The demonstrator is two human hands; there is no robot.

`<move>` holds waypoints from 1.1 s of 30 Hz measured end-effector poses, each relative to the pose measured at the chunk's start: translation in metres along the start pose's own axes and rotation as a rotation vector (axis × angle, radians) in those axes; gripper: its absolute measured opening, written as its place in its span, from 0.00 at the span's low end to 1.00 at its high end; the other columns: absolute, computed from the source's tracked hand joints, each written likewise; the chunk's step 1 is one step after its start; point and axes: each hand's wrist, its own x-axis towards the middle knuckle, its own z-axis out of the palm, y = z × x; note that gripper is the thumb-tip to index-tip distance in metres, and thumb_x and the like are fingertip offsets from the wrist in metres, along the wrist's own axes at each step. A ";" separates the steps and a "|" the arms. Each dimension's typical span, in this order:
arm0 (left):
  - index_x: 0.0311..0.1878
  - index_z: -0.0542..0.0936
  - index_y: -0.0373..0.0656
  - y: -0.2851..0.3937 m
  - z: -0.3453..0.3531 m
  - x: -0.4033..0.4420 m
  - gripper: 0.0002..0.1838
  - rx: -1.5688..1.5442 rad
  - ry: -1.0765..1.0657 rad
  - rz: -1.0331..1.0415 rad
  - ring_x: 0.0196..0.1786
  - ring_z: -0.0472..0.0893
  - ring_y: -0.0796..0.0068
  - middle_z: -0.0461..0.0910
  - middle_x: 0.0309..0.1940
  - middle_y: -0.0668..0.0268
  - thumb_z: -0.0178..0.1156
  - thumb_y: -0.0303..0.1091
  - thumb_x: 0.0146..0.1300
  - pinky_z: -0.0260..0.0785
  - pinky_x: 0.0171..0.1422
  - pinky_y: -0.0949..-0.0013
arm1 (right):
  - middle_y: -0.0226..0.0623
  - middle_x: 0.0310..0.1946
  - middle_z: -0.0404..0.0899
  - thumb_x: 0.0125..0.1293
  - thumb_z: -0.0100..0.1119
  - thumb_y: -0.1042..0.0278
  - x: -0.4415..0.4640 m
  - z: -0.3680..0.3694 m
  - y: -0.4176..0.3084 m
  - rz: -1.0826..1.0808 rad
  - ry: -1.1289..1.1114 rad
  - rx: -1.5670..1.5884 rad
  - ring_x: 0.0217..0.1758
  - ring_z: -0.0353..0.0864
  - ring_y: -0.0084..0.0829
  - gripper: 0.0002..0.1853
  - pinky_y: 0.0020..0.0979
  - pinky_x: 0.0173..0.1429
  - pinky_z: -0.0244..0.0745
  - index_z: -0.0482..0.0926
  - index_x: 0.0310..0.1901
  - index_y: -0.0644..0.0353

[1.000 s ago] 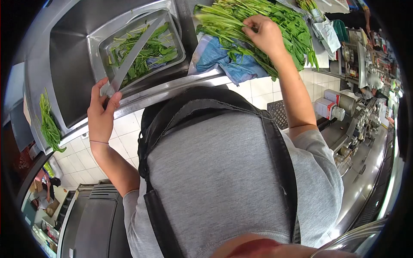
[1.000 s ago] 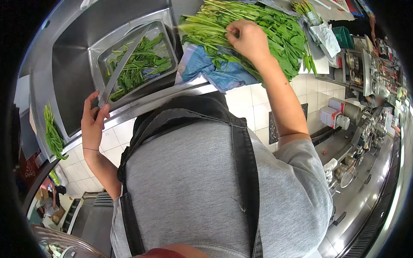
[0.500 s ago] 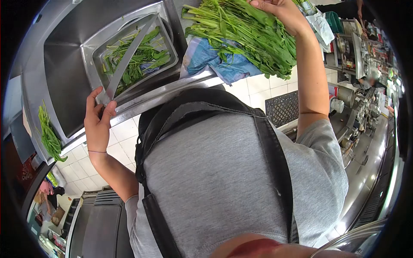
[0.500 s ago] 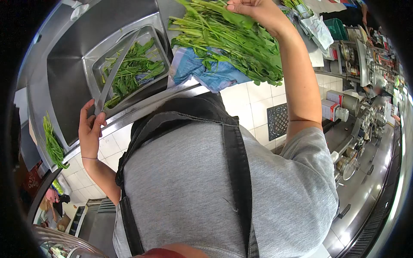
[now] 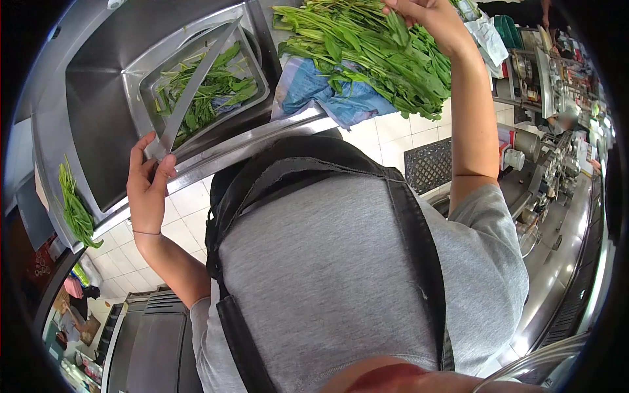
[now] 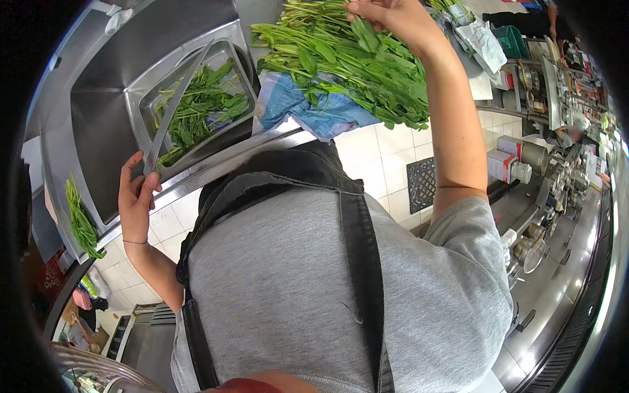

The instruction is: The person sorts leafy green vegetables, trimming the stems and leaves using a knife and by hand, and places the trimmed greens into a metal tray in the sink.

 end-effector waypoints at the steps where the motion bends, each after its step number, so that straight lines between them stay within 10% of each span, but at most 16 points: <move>1: 0.67 0.69 0.45 0.001 0.000 0.001 0.27 -0.016 -0.001 0.002 0.25 0.65 0.88 0.76 0.23 0.73 0.65 0.39 0.67 0.53 0.27 0.81 | 0.27 0.29 0.85 0.69 0.63 0.67 0.000 0.004 -0.005 -0.026 -0.009 0.026 0.29 0.77 0.16 0.09 0.18 0.34 0.69 0.85 0.43 0.64; 7: 0.67 0.69 0.43 -0.002 -0.017 -0.001 0.26 -0.164 0.131 0.067 0.24 0.66 0.89 0.78 0.25 0.72 0.62 0.39 0.69 0.53 0.26 0.82 | 0.33 0.31 0.86 0.68 0.63 0.68 0.005 0.068 -0.045 -0.361 -0.207 -0.028 0.32 0.82 0.24 0.12 0.27 0.39 0.77 0.84 0.48 0.65; 13: 0.68 0.68 0.41 -0.006 -0.021 -0.003 0.26 -0.239 0.227 0.103 0.23 0.66 0.88 0.76 0.25 0.72 0.60 0.40 0.71 0.54 0.26 0.83 | 0.45 0.48 0.85 0.68 0.58 0.74 0.044 0.083 -0.015 -0.107 -0.050 -0.818 0.53 0.84 0.41 0.15 0.40 0.57 0.79 0.80 0.55 0.66; 16: 0.68 0.68 0.41 0.008 -0.003 0.003 0.26 -0.298 0.161 0.109 0.23 0.66 0.88 0.76 0.25 0.72 0.59 0.39 0.71 0.54 0.26 0.82 | 0.37 0.38 0.87 0.61 0.67 0.55 0.067 0.113 0.039 -0.225 0.114 -0.819 0.43 0.86 0.35 0.14 0.36 0.47 0.79 0.86 0.45 0.52; 20: 0.69 0.68 0.41 0.027 0.024 0.019 0.27 -0.407 0.019 0.142 0.24 0.67 0.85 0.76 0.26 0.69 0.59 0.40 0.71 0.56 0.28 0.80 | 0.40 0.39 0.87 0.59 0.65 0.55 0.085 0.128 0.061 -0.334 0.263 -0.944 0.44 0.86 0.43 0.13 0.43 0.48 0.81 0.87 0.42 0.50; 33: 0.72 0.63 0.35 0.083 0.113 0.089 0.32 -0.814 -0.452 0.298 0.23 0.68 0.82 0.76 0.27 0.63 0.58 0.43 0.71 0.58 0.28 0.79 | 0.29 0.36 0.85 0.64 0.66 0.66 0.039 0.104 0.026 -0.121 -0.004 0.225 0.36 0.79 0.17 0.11 0.21 0.43 0.71 0.83 0.44 0.63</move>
